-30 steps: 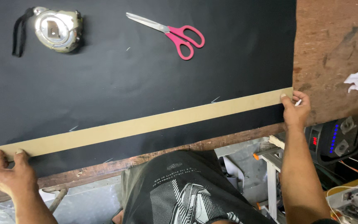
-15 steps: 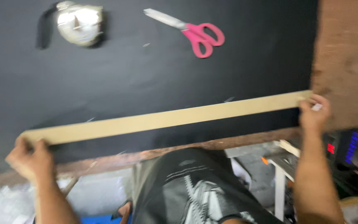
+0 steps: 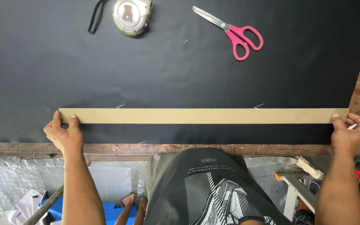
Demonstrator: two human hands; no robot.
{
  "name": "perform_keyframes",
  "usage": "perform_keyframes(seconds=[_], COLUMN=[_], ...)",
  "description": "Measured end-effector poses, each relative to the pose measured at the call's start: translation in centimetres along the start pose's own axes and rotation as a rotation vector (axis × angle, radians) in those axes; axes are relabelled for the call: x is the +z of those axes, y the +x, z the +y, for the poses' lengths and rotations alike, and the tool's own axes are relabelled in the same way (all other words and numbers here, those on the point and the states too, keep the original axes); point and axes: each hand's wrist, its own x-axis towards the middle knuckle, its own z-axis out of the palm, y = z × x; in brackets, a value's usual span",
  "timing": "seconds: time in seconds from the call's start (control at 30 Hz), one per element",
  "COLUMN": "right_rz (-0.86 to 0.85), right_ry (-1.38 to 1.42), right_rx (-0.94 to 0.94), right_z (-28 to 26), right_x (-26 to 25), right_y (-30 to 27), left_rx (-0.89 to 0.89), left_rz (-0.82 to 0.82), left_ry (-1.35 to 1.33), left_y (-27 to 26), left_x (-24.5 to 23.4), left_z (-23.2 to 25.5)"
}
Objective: The person uses a ruler and chalk to draw straight lines on a large black fabric sheet. They then use pink scissors to cut along the marked lines, separating a strip from the main piece.
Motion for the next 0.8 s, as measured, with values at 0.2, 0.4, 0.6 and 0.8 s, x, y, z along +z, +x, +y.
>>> perform_keyframes(seconds=[0.2,0.4,0.6,0.8], right_rz=[0.006,-0.001,-0.003,0.041], right_ry=[0.006,0.014,0.046,-0.189], right_rx=[-0.013,-0.002,0.001,-0.073], right_z=[0.2,-0.8,-2.2,-2.3], right_x=[0.2,0.1,1.4,0.0], right_y=[0.2,-0.3,0.1,0.4], left_rx=[-0.035,-0.022,0.034,0.136], left_rz=[0.0,0.001,0.002,-0.002], left_ry=[-0.032,-0.043,0.033,0.041], left_y=[-0.2,-0.3,-0.1,-0.6], left_x=[-0.3,-0.1,-0.6,0.1], left_z=[0.7,0.3,-0.7,0.2])
